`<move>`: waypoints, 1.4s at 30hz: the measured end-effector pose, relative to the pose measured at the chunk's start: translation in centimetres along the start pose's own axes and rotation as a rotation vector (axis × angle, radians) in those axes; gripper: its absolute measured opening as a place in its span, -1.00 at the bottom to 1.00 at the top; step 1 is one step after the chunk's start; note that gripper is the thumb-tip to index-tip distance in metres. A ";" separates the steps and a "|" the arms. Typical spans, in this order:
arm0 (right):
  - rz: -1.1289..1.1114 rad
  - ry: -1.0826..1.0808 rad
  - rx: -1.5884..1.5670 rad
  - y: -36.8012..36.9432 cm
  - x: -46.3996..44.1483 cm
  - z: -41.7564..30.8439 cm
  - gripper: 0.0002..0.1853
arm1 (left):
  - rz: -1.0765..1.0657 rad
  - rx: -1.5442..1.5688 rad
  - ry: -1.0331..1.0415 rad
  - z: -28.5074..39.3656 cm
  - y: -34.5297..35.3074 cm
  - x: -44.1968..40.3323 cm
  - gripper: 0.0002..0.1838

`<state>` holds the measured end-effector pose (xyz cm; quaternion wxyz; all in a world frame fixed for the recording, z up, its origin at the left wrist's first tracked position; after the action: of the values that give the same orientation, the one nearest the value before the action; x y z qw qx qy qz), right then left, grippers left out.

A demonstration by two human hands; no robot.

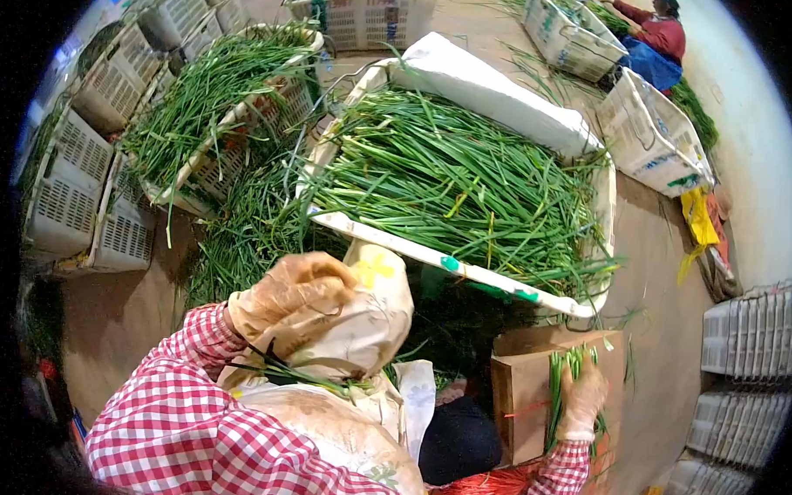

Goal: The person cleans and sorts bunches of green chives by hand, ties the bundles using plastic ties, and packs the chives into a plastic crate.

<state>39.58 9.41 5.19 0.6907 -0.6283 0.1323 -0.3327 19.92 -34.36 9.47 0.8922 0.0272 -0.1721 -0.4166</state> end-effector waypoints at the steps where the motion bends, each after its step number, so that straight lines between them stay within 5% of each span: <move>1: 0.194 -0.230 -0.245 -3.4 -0.2 -4.0 -0.45 | 0.188 -0.068 0.101 -1.3 -2.5 0.0 -0.67; 3: 0.329 -0.469 -0.295 -8.6 -0.1 -12.8 -0.56 | 0.578 -1.074 0.390 -0.5 -6.4 0.6 -0.63; 5: 0.271 -0.591 -0.382 -9.7 -1.8 -19.1 -0.58 | 0.762 -1.396 0.437 -0.6 -8.4 -0.9 -0.57; 9: 0.450 -0.751 -0.477 -11.6 -3.6 -26.7 -0.59 | 0.492 -1.514 0.407 -2.6 -10.1 -7.8 -0.54; 10: 0.440 -0.761 -0.546 -11.7 -4.0 -27.2 -0.61 | 0.272 -1.410 0.333 -3.4 -10.9 -9.8 -0.60; 11: 0.446 -0.756 -0.587 -11.5 -4.5 -27.3 -0.62 | 0.349 -1.513 0.443 -4.5 -11.5 -10.9 -0.69; 14: 0.376 -0.654 -0.607 -10.1 -6.2 -26.1 -0.61 | 0.619 -1.183 0.802 -1.7 -13.2 -9.1 -0.75; 16: 0.386 -0.575 -0.668 -8.8 -7.6 -24.7 -0.63 | 0.678 -1.007 0.819 1.2 -15.8 -7.1 -0.69; 17: 0.383 -0.567 -0.666 -8.9 -7.8 -25.0 -0.63 | 0.686 -0.778 0.530 2.8 -17.2 -5.8 -0.66; 18: 0.424 -0.634 -0.560 -9.5 -7.6 -26.2 -0.63 | 0.757 -0.460 0.566 1.2 -20.2 -4.8 -0.65; 20: 0.431 -0.764 -0.234 -10.1 -7.2 -29.6 -0.54 | 0.906 -0.419 0.731 2.7 -24.2 -0.6 -0.63; 24: 0.274 -0.823 0.128 -6.7 -9.0 -36.1 -0.28 | 1.199 -0.423 0.607 -0.8 -32.4 7.4 -0.64; 25: 0.247 -0.825 0.134 -5.7 -9.4 -37.3 -0.28 | 1.170 -0.511 0.327 -4.1 -36.3 8.8 -0.61; 27: 0.350 -0.872 0.101 -4.1 -10.2 -38.1 -0.56 | 1.142 -0.443 0.150 -5.3 -33.1 8.7 -0.46; 28: 0.313 -0.800 0.106 -4.0 -10.5 -38.2 -0.87 | 1.087 -0.426 0.114 -5.8 -31.2 8.6 -0.37; 30: 0.312 -0.764 -0.043 -6.0 -8.9 -37.1 -0.76 | 1.006 -0.402 0.034 -8.8 -30.0 9.5 -0.17; 33: 0.459 -0.908 -0.429 -12.0 -2.8 -35.6 -0.88 | 1.014 -0.223 0.090 -12.6 -28.9 9.9 -0.18; 35: 0.526 -1.057 -0.642 -13.6 0.6 -35.8 -0.96 | 0.962 -0.303 0.061 -14.8 -28.6 9.3 -0.33; 37: 0.348 -1.062 -0.475 -14.1 3.4 -37.1 -0.98 | 0.919 -0.221 -0.011 -12.4 -25.2 7.5 -0.38; 39: 0.321 -1.192 -0.695 -15.5 6.7 -38.3 -0.91 | 0.854 -0.179 0.118 -12.1 -23.9 6.3 -0.48; 40: 0.160 -1.209 -0.714 -15.6 8.2 -39.2 -0.86 | 0.731 -0.121 0.084 -10.8 -22.1 5.8 -0.51; 42: 0.175 -1.326 -0.907 -17.2 12.2 -40.4 -0.84 | 0.440 0.018 -0.049 -8.0 -18.5 4.7 -0.49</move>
<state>19.34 -29.58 17.42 0.3270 -0.9013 -0.1342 0.2505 11.73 -50.72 -0.32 0.9569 -0.0133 -0.1992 -0.2111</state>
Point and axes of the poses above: each hand's wrist, its own x-axis away from the middle knuckle, its own y-axis out of the palm, z = x × y, the point moved 7 cm from there along -x, towards the middle knuckle, and after that the axes turned 6 degrees about -z, right-handed, at the moved point
